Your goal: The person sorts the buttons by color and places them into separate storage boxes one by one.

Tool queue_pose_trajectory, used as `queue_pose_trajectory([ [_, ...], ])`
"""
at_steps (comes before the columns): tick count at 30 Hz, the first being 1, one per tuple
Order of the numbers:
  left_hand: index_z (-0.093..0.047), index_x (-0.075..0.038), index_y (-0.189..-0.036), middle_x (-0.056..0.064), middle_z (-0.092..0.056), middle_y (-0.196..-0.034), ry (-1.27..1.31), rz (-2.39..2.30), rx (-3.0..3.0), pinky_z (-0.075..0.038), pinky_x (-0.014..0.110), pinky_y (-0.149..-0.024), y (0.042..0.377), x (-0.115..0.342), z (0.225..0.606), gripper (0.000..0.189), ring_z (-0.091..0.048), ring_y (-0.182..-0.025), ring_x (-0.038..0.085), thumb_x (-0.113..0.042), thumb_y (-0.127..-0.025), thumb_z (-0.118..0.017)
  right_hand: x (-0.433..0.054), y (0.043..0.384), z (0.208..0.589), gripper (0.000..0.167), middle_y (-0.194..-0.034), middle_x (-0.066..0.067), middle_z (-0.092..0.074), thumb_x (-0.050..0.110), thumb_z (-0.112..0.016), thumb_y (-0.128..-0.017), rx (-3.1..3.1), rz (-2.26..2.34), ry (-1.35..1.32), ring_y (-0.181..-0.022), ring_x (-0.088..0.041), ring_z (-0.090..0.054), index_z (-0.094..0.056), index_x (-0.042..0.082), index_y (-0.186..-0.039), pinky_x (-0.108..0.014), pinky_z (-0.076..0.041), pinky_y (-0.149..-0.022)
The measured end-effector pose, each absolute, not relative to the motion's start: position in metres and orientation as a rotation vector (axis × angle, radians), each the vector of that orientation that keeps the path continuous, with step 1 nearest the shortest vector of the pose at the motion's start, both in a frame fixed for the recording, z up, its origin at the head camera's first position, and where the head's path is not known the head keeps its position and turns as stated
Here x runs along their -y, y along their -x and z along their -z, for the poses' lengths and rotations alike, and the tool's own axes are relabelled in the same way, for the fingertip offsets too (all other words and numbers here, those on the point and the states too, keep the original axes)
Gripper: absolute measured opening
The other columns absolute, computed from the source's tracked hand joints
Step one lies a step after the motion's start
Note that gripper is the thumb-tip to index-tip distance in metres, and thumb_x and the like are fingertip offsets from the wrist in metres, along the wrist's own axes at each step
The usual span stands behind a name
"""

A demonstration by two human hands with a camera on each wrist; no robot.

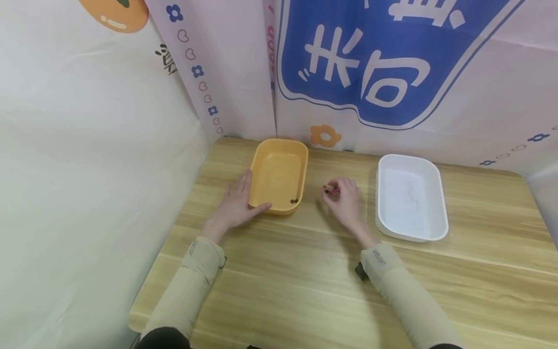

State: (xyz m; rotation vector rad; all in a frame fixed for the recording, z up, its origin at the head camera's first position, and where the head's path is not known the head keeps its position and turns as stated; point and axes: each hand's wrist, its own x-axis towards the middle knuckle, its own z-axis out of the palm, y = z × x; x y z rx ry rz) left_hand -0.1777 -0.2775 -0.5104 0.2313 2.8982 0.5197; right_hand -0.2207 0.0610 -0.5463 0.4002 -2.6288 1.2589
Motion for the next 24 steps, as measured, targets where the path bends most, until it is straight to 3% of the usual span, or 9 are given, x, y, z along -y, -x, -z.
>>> queue_pose_trajectory([
  [16, 0.015, -0.008, -0.175, 0.018, 0.002, -0.187, -0.234, -0.529, -2.906, -0.009, 0.069, -0.141, 0.176, 0.278, 0.513, 0.128, -0.009, -0.175, 0.037, -0.093, -0.097, -0.041, -0.064, 0.229, 0.549, 0.030, -0.123, -0.021, -0.074, 0.016, -0.080, -0.098, 2.891, -1.092, -0.378, -0.121, -0.040, -0.062, -0.072, -0.001, -0.122, -0.057, -0.047, -0.107],
  [24, 0.017, -0.009, -0.175, 0.018, 0.003, -0.187, -0.236, -0.522, -2.902, -0.008, 0.069, -0.140, 0.177, 0.279, 0.512, 0.128, -0.008, -0.175, 0.037, -0.093, -0.097, -0.041, -0.062, 0.235, 0.550, 0.020, -0.119, -0.020, -0.074, 0.011, -0.077, -0.100, 2.911, -1.069, -0.357, -0.116, -0.039, -0.061, -0.075, 0.000, -0.118, -0.055, -0.045, -0.104],
])
